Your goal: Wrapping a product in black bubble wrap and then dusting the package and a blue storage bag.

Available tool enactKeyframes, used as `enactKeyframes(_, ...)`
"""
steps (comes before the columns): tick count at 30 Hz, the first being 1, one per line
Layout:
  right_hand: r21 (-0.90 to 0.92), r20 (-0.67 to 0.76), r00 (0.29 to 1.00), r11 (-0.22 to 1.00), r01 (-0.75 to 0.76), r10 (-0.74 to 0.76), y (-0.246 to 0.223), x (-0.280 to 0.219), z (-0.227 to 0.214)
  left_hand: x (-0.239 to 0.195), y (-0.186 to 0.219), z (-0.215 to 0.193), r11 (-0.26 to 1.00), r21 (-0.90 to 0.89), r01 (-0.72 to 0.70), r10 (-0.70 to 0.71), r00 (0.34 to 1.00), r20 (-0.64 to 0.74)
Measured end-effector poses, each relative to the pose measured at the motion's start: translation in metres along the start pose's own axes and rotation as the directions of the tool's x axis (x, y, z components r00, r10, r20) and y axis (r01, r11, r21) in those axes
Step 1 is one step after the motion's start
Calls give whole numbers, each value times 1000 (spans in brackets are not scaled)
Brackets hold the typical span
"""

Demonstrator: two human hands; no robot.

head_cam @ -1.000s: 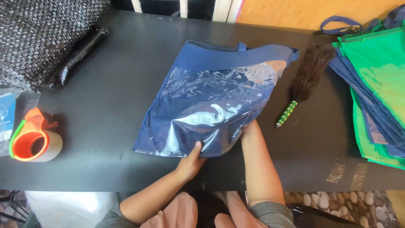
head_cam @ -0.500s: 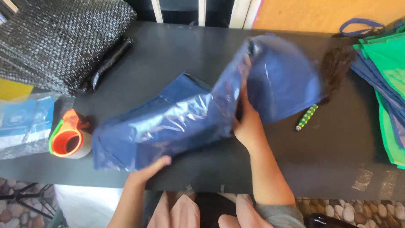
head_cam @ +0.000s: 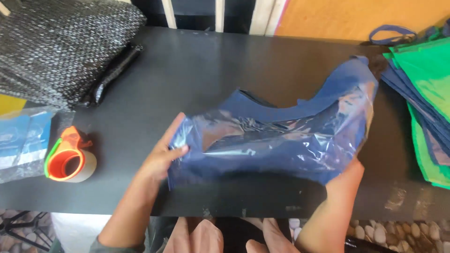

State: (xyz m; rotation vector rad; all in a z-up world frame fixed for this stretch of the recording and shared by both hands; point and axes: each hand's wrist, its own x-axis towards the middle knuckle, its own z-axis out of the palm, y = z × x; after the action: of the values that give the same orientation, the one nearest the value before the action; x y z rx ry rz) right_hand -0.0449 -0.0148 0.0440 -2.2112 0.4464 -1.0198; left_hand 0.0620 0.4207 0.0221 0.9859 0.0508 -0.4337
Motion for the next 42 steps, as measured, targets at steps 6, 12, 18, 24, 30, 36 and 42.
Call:
enactKeyframes(6, -183, -297, 896, 941, 285, -330, -26, 4, -15, -11, 39, -48, 517, 496, -697, 714, 671, 200)
enactKeyframes(12, 4, -166, 937, 950, 312, -307, -27, -18, 42, -41, 51, -75, 415, 747, -520, 758, 652, 32)
enactKeyframes(18, -98, -71, 966, 965, 243, -250, -5, -42, 74, -16, 22, -124, 283, 958, 50, 671, 704, -235)
enactKeyframes(24, -187, -3, 994, 976, 109, -112, 43, -27, 25, -14, 43, -111, 222, 971, 84, 582, 788, -202)
enactKeyframes(30, -133, 175, 892, 908, -398, 417, 44, -2, -8, -62, 72, -70, 362, 906, 217, 251, 914, -319)
enactKeyframes(36, -376, 206, 919, 894, -244, 337, 124, 21, 8, -57, 30, -92, 284, 947, 148, 434, 861, -265)
enactKeyframes(42, -705, 320, 943, 688, 173, 90, 125, 66, 38, -42, 14, -89, 161, 983, -94, 704, 709, -47)
